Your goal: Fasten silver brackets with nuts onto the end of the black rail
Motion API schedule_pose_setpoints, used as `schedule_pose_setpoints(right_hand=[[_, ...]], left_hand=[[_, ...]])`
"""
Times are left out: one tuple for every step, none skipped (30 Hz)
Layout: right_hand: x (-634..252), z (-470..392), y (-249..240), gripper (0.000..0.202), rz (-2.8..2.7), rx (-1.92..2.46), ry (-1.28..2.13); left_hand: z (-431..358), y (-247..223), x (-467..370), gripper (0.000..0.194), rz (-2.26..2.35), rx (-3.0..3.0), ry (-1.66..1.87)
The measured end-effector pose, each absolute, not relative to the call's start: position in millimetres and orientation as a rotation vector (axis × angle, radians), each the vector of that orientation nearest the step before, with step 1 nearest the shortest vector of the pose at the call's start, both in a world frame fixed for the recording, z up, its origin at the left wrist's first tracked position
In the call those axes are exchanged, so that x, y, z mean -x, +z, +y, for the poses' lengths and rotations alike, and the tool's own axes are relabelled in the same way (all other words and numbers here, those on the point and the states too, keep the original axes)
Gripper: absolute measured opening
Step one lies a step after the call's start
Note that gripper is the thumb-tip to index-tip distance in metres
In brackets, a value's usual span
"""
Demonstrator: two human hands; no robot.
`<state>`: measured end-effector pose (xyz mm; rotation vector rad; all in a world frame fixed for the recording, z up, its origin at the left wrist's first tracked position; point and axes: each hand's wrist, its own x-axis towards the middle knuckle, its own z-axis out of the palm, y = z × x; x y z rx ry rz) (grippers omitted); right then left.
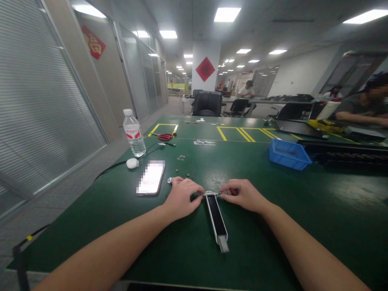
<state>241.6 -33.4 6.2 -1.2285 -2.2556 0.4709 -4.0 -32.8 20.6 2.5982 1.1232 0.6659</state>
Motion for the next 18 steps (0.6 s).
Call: schedule_pose_setpoints(right_hand=[[-241.1, -33.5, 6.0, 0.017, -2.253, 1.228, 0.478], [-240.6, -33.6, 6.0, 0.017, -2.253, 1.228, 0.485], [-240.2, -33.8, 6.2, 0.016, -2.257, 1.228, 0.494], [-239.8, -34.0, 6.4, 0.016, -2.261, 1.228, 0.501], [-239.3, -34.2, 6.7, 0.016, -2.265, 1.229, 0.506], [-238.9, -34.4, 6.9, 0.015, -2.269, 1.228, 0.509], [-238.4, -34.5, 7.0, 0.015, -2.271, 1.227, 0.509], [-238.0, -34.6, 7.0, 0.015, -2.269, 1.226, 0.506], [-237.6, -34.5, 6.8, 0.015, -2.266, 1.225, 0.504], [-237.4, -34.4, 6.3, 0.015, -2.262, 1.226, 0.505], [-237.2, -34.2, 5.7, 0.015, -2.26, 1.227, 0.509], [-237.1, -33.9, 5.1, 0.015, -2.256, 1.228, 0.514], [-237.0, -33.7, 4.4, 0.015, -2.254, 1.229, 0.519], [-236.9, -33.5, 3.8, 0.015, -2.253, 1.229, 0.523], [-236.9, -33.3, 3.3, 0.016, -2.252, 1.231, 0.524], [-236.8, -33.3, 3.1, 0.016, -2.25, 1.236, 0.526], [-236.7, -33.4, 3.1, 0.016, -2.248, 1.242, 0.529], [-236.7, -33.5, 3.3, 0.016, -2.247, 1.249, 0.532]], left_hand=[[-32.9, 20.5, 3.6, 0.012, 1.121, -2.6, 0.663], [-32.9, 20.5, 3.2, 0.012, 1.119, -2.602, 0.662], [-32.9, 20.5, 2.8, 0.012, 1.118, -2.604, 0.661], [-32.8, 20.4, 2.6, 0.011, 1.116, -2.605, 0.66], [-32.6, 20.2, 2.5, 0.011, 1.115, -2.607, 0.66], [-32.3, 19.9, 2.4, 0.011, 1.114, -2.609, 0.659], [-31.9, 19.4, 2.5, 0.011, 1.112, -2.611, 0.659], [-31.4, 18.7, 2.7, 0.011, 1.109, -2.613, 0.659], [-30.9, 17.9, 3.0, 0.012, 1.106, -2.615, 0.664], [-30.3, 16.9, 3.3, 0.012, 1.1, -2.618, 0.671], [-29.7, 15.9, 3.6, 0.012, 1.095, -2.62, 0.68], [-29.2, 15.0, 3.8, 0.013, 1.091, -2.622, 0.688], [-28.9, 14.3, 4.0, 0.013, 1.089, -2.625, 0.691], [-28.6, 13.8, 4.1, 0.013, 1.09, -2.626, 0.694], [-28.5, 13.6, 4.1, 0.013, 1.091, -2.626, 0.693], [-28.6, 13.6, 4.0, 0.013, 1.09, -2.626, 0.691], [-28.7, 13.8, 3.9, 0.013, 1.092, -2.624, 0.69], [-28.9, 14.2, 3.7, 0.013, 1.094, -2.623, 0.687]])
